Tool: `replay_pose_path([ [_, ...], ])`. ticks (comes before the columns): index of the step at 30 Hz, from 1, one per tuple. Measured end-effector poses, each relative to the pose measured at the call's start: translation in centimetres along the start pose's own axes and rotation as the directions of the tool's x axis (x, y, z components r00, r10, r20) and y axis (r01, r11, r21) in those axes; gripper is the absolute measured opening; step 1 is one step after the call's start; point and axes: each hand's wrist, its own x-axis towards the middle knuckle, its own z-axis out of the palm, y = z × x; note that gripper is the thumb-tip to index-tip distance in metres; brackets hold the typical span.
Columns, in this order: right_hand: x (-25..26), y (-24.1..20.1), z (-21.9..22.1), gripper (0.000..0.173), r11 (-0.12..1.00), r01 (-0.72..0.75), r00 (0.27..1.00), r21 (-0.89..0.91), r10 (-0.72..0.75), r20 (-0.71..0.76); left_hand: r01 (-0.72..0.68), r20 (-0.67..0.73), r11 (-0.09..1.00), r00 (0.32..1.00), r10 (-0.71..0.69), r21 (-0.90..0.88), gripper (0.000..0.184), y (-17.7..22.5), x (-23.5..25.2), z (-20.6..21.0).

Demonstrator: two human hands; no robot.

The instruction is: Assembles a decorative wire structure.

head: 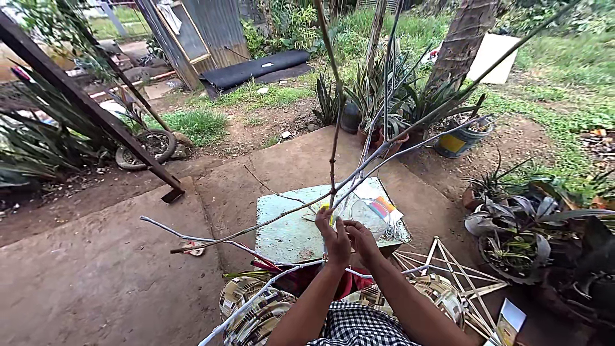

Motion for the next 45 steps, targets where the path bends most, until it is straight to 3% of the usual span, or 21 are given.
replay_pose_path([
  [3,-0.2,0.2,-0.2,0.027,0.998,-0.061,0.998,0.011,0.062,-0.026,0.027,0.005,1.0,1.0,-0.027,0.006,0.033,-0.8,3.5,-1.4],
  [11,-0.6,0.5,-0.2,0.024,0.994,-0.092,0.995,0.055,0.094,-0.026,-0.183,0.137,0.983,0.974,0.178,0.03,0.019,-1.0,7.6,-2.8],
  [21,-0.6,1.0,-0.7,0.024,0.994,-0.1,0.995,0.038,0.1,-0.016,-0.094,0.257,0.995,0.961,0.101,-0.039,0.022,-0.1,8.7,-3.6],
  [34,-0.1,1.2,-0.5,0.024,0.998,-0.069,0.998,-0.015,0.069,0.006,-0.104,0.352,0.992,0.933,0.071,0.075,0.021,0.2,9.6,-4.1],
  [36,-0.2,0.6,0.0,0.024,0.999,-0.022,1.0,-0.041,0.023,0.007,-0.103,0.362,0.993,0.929,0.074,0.063,0.019,0.3,9.5,-4.2],
  [39,0.0,-0.9,1.1,0.029,0.973,0.163,0.987,-0.161,-0.163,0.012,-0.101,0.353,0.995,0.931,0.089,0.016,0.026,0.4,8.8,-4.3],
  [42,0.9,-1.4,1.9,0.043,0.897,0.363,0.931,-0.254,-0.359,0.064,-0.057,0.364,0.998,0.93,0.055,-0.004,0.04,-0.1,7.4,-4.4],
  [45,1.3,-1.9,3.1,0.061,0.868,0.387,0.921,-0.311,-0.381,0.084,-0.061,0.376,0.998,0.925,0.051,0.014,0.051,-0.5,5.6,-4.1],
])
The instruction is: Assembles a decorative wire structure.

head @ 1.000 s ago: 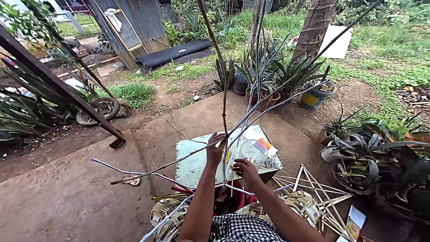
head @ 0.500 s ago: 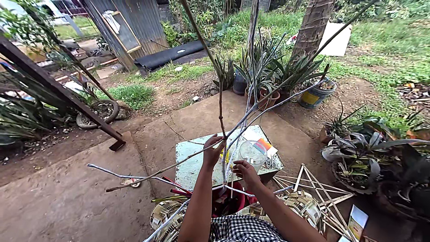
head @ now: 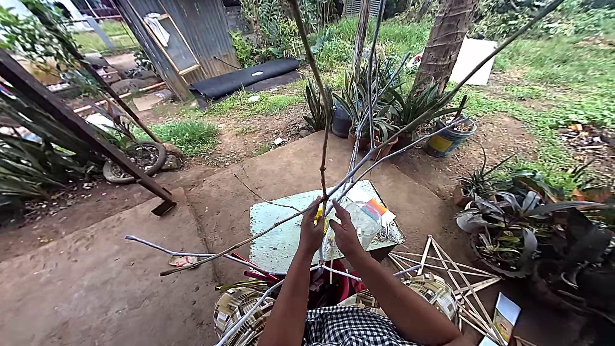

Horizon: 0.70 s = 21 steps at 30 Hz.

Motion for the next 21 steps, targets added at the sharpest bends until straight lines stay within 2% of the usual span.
replay_pose_path([
  [3,-0.2,-0.9,1.1,0.067,0.994,-0.018,1.0,-0.104,0.018,-0.001,-0.011,0.05,0.999,0.999,0.009,0.047,0.057,-0.1,-0.9,0.4],
  [8,-0.7,-1.5,2.3,0.066,0.981,-0.035,0.999,-0.193,0.037,0.006,-0.123,0.084,0.914,0.992,0.098,0.388,0.053,-0.5,-1.4,0.3],
  [11,-0.8,-2.1,2.2,0.067,0.947,-0.025,0.999,-0.32,0.032,0.017,-0.18,0.093,0.858,0.984,0.154,0.481,0.051,-1.1,-1.3,0.4],
  [15,-1.1,-2.8,1.9,0.068,0.761,0.058,0.998,-0.646,-0.038,0.045,-0.154,0.135,0.786,0.987,0.09,0.599,0.054,-1.5,-1.4,0.7],
  [17,-1.4,-2.1,1.5,0.067,0.668,0.105,0.994,-0.736,-0.098,0.053,-0.149,0.128,0.764,0.988,0.088,0.628,0.056,-1.9,-1.9,0.7],
  [18,-1.6,-1.6,1.2,0.065,0.655,0.114,0.991,-0.747,-0.124,0.042,-0.159,0.107,0.758,0.987,0.118,0.633,0.056,-2.3,-2.2,0.7],
  [21,-1.7,-0.4,0.2,0.048,0.775,0.109,0.98,-0.622,-0.188,-0.061,-0.183,-0.021,0.793,0.97,0.24,0.582,0.055,-3.3,-3.0,0.7],
])
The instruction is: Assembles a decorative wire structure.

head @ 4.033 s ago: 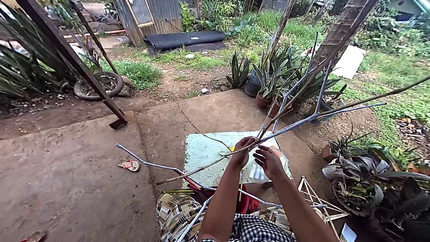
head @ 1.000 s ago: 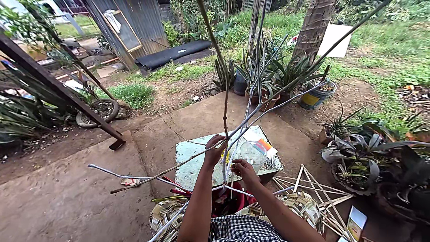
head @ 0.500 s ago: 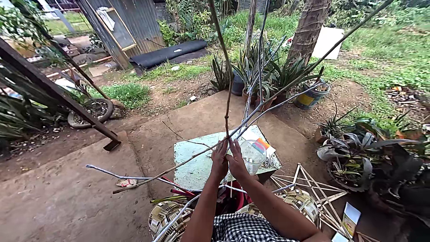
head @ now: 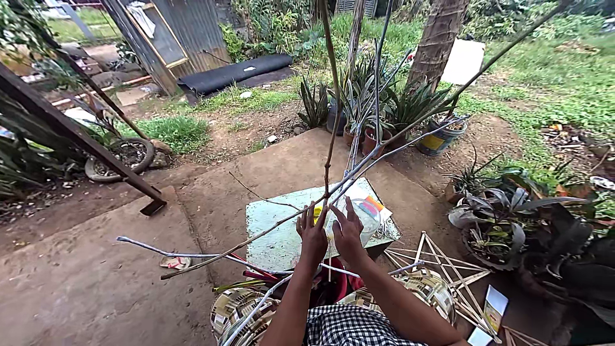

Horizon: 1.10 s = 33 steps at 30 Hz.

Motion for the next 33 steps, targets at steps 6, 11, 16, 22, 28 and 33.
replay_pose_path([
  [6,3.1,0.8,-0.8,0.032,0.972,-0.045,0.992,0.23,0.069,-0.101,0.139,-0.105,0.919,0.976,-0.19,-0.368,0.042,0.4,1.6,-0.3],
  [11,5.5,0.9,-1.8,0.025,0.966,-0.027,0.998,0.256,0.043,-0.056,0.106,-0.201,0.847,0.949,-0.242,-0.521,0.026,1.3,3.6,-0.8],
  [16,6.4,0.6,-2.2,0.022,0.967,0.012,0.999,0.256,-0.003,-0.036,0.127,-0.17,0.832,0.952,-0.256,-0.54,0.028,2.2,3.3,-0.6],
  [22,6.3,0.9,-2.1,0.024,0.972,0.07,0.997,0.224,-0.063,-0.036,0.143,-0.147,0.841,0.956,-0.254,-0.521,0.032,2.3,2.7,-0.1],
  [28,4.9,-0.9,-10.9,0.053,0.992,-0.001,0.975,0.125,-0.027,0.222,0.232,-0.127,0.774,0.92,-0.372,-0.589,0.032,1.9,1.5,-2.0],
  [33,3.9,6.4,-19.6,0.029,0.898,-0.28,0.882,0.339,0.101,0.46,0.384,0.043,0.678,0.886,-0.462,-0.626,0.02,1.6,-3.0,-5.0],
])
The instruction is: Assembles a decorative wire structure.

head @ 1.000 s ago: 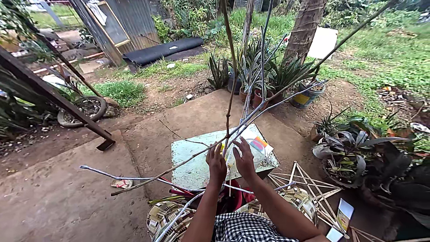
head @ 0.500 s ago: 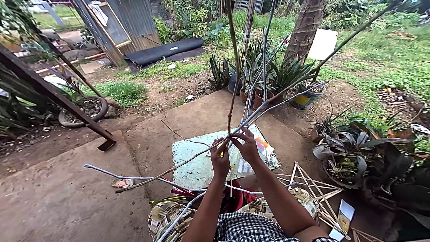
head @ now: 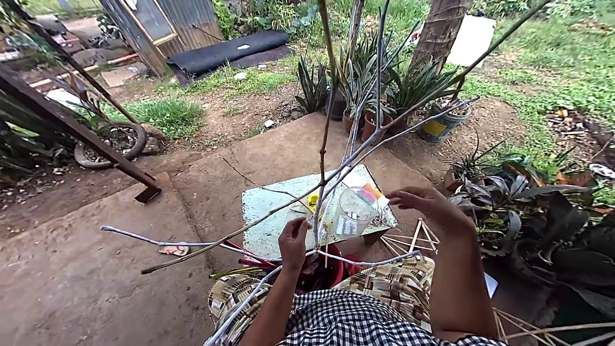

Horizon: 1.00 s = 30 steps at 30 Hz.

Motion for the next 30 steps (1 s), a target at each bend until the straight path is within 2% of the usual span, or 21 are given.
replay_pose_path([
  [2,0.1,4.2,-1.5,0.033,0.979,-0.186,0.972,0.087,0.171,0.162,0.113,0.133,0.994,0.985,-0.114,0.014,0.015,0.0,-2.4,-1.3],
  [3,0.6,6.6,-0.8,0.034,0.951,-0.303,0.922,0.056,0.277,0.271,0.198,0.172,0.979,0.964,-0.202,0.041,0.015,0.0,-3.6,-1.7],
  [5,2.5,11.7,3.4,0.036,0.846,-0.529,0.746,-0.065,0.5,0.441,0.333,0.219,0.936,0.91,-0.351,0.113,0.018,-0.4,-5.8,-2.3],
  [6,3.2,14.0,6.5,0.036,0.791,-0.601,0.664,-0.112,0.573,0.48,0.373,0.232,0.918,0.889,-0.395,0.133,0.022,-0.8,-6.7,-2.5],
  [7,3.8,16.4,9.7,0.036,0.752,-0.646,0.612,-0.13,0.613,0.5,0.392,0.238,0.91,0.879,-0.413,0.134,0.027,-1.3,-7.4,-2.6],
  [9,4.8,20.6,15.5,0.038,0.689,-0.724,0.599,-0.03,0.65,0.468,0.387,0.242,0.914,0.882,-0.405,0.118,0.036,-1.9,-8.5,-2.6],
  [12,5.3,21.9,21.3,0.039,0.637,-0.765,0.629,0.098,0.707,0.323,0.354,0.238,0.929,0.898,-0.369,0.107,0.039,-1.4,-8.8,-2.8],
  [14,5.7,22.4,23.9,0.041,0.557,-0.794,0.608,0.244,0.738,0.292,0.332,0.202,0.937,0.916,-0.347,0.108,0.037,-0.9,-8.8,-2.9],
  [16,6.6,23.5,25.4,0.049,0.383,-0.807,0.549,0.449,0.767,0.333,0.314,0.167,0.943,0.93,-0.328,0.108,0.035,-0.6,-8.9,-3.1],
  [18,7.1,23.7,25.8,0.047,0.31,-0.775,0.54,0.551,0.777,0.324,0.3,0.15,0.948,0.938,-0.313,0.102,0.033,-0.6,-8.8,-3.3],
  [20,7.1,24.0,26.0,0.033,0.357,-0.712,0.584,0.604,0.779,0.228,0.279,0.135,0.956,0.947,-0.29,0.096,0.033,-0.4,-7.8,-3.2],
  [22,6.8,24.1,25.2,0.028,0.437,-0.669,0.639,0.601,0.751,0.165,0.218,0.114,0.968,0.966,-0.232,0.124,0.03,0.3,-6.0,-2.5],
  [26,5.4,21.7,20.7,0.031,0.627,-0.705,0.705,0.331,0.668,0.237,0.039,0.034,0.983,0.998,-0.046,0.18,0.018,2.2,-0.9,0.1],
  [30,2.5,17.5,13.5,0.034,0.789,-0.609,0.749,0.077,0.541,0.382,-0.03,-0.045,0.994,0.998,0.035,0.105,0.021,3.2,3.5,3.3],
])
